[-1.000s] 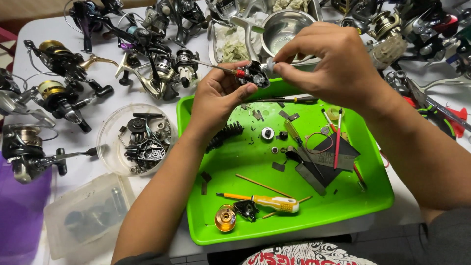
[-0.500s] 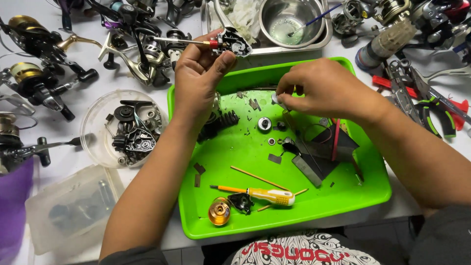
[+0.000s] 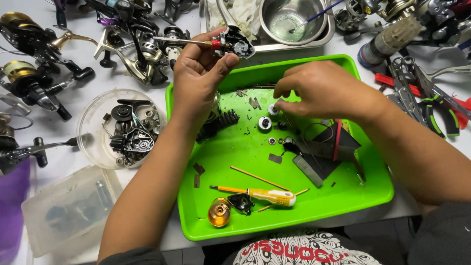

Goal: Repairing and assembling internal components of a fishing reel using a screwdriver and lubricant.

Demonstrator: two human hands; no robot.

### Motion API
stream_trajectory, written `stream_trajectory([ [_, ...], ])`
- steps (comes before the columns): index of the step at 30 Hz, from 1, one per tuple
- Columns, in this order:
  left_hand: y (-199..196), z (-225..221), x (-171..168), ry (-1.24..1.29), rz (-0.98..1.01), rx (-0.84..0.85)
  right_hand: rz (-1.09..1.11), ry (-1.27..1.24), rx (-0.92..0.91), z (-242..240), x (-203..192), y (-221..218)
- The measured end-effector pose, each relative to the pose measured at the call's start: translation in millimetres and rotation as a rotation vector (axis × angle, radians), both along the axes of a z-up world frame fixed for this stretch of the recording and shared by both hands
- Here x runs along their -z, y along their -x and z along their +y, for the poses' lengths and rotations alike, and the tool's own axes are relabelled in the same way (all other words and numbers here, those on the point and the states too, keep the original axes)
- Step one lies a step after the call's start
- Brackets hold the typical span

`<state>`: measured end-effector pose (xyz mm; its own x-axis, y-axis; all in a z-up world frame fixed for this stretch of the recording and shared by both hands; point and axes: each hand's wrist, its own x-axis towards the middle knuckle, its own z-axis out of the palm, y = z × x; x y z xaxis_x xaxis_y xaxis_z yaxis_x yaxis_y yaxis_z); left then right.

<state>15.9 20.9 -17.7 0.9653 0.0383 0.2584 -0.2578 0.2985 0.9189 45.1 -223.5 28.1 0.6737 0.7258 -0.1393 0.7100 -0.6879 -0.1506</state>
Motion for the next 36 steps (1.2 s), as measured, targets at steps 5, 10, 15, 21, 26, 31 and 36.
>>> stream_trajectory([
  [5, 5.4, 0.3, -7.4, -0.071, 0.020, -0.026, -0.103, -0.339, -0.014, -27.6, -37.0, -19.0],
  [10, 6.3, 0.6, -9.0, -0.115, 0.050, -0.042, -0.199, -0.467, 0.052, -43.2, -53.7, -52.4],
  [15, 8.6, -0.4, -14.6, -0.149, 0.109, -0.057, 0.054, -0.253, 0.361, -29.1, -65.7, -84.3],
  [21, 6.0, 0.3, -8.4, -0.153, 0.134, -0.083, -0.265, 0.144, 0.190, -15.0, -13.2, -158.2],
  [26, 3.0, 1.4, -3.3, -0.108, 0.140, -0.088, -0.290, 0.319, 0.159, 2.3, 24.6, -194.0],
  [31, 4.1, 1.4, -5.6, -0.068, 0.174, -0.085, -0.262, 0.396, 0.142, 11.2, 38.6, -203.8],
  [36, 5.4, 2.3, -6.9, -0.167, 0.183, -0.107, -0.276, 0.471, 0.117, 17.7, 43.0, -203.7],
])
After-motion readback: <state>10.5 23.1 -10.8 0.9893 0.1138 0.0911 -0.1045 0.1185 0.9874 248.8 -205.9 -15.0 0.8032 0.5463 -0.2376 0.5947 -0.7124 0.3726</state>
